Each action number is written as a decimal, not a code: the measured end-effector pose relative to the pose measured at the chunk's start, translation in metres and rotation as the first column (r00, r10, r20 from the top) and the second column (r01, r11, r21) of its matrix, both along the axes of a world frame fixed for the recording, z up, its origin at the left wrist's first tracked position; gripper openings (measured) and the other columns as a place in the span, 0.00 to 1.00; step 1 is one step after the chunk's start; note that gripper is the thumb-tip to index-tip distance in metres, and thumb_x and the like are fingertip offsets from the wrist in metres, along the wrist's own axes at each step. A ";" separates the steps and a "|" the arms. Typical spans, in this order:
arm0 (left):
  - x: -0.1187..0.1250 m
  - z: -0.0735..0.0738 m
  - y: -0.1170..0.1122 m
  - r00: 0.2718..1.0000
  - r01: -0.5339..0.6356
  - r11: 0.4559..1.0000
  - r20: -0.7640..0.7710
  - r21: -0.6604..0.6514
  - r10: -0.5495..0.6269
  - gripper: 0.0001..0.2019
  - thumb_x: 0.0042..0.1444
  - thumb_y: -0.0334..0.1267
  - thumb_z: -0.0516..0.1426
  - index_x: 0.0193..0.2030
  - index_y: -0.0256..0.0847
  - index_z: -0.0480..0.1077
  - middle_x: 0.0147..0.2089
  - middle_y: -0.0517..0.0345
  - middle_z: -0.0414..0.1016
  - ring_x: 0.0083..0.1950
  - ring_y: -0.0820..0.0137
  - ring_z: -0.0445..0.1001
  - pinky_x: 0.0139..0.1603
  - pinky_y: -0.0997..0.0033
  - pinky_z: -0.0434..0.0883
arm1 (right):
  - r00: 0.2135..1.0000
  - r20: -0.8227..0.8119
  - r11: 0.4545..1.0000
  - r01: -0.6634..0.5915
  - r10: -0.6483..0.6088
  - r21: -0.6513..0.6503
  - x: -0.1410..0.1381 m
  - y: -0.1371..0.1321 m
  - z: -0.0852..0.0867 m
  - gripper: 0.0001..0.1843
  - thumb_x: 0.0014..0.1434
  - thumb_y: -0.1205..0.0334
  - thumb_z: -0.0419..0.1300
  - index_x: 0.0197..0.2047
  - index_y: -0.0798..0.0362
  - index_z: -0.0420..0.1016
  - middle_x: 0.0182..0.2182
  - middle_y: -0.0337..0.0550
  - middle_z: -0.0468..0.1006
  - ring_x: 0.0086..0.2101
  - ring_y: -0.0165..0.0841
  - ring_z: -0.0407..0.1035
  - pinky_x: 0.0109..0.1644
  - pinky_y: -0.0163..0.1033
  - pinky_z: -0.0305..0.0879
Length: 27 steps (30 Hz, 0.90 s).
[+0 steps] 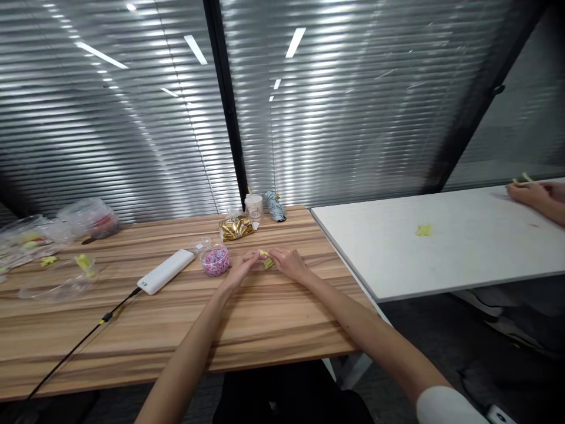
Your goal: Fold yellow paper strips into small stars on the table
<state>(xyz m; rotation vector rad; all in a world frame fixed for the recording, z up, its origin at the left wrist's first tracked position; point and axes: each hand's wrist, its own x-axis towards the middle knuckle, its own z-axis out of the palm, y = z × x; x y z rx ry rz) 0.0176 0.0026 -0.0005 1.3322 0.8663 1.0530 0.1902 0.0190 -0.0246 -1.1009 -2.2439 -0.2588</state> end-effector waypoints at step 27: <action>-0.001 -0.002 0.001 0.981 -0.172 0.984 0.081 -0.042 0.175 0.21 0.37 0.40 0.65 0.40 0.35 0.73 0.39 0.50 0.76 0.41 0.65 0.73 0.49 0.61 0.66 | 0.991 0.020 0.984 -0.131 0.130 0.124 -0.002 0.004 -0.005 0.12 0.62 0.60 0.48 0.43 0.55 0.69 0.34 0.46 0.76 0.34 0.31 0.69 0.35 0.33 0.60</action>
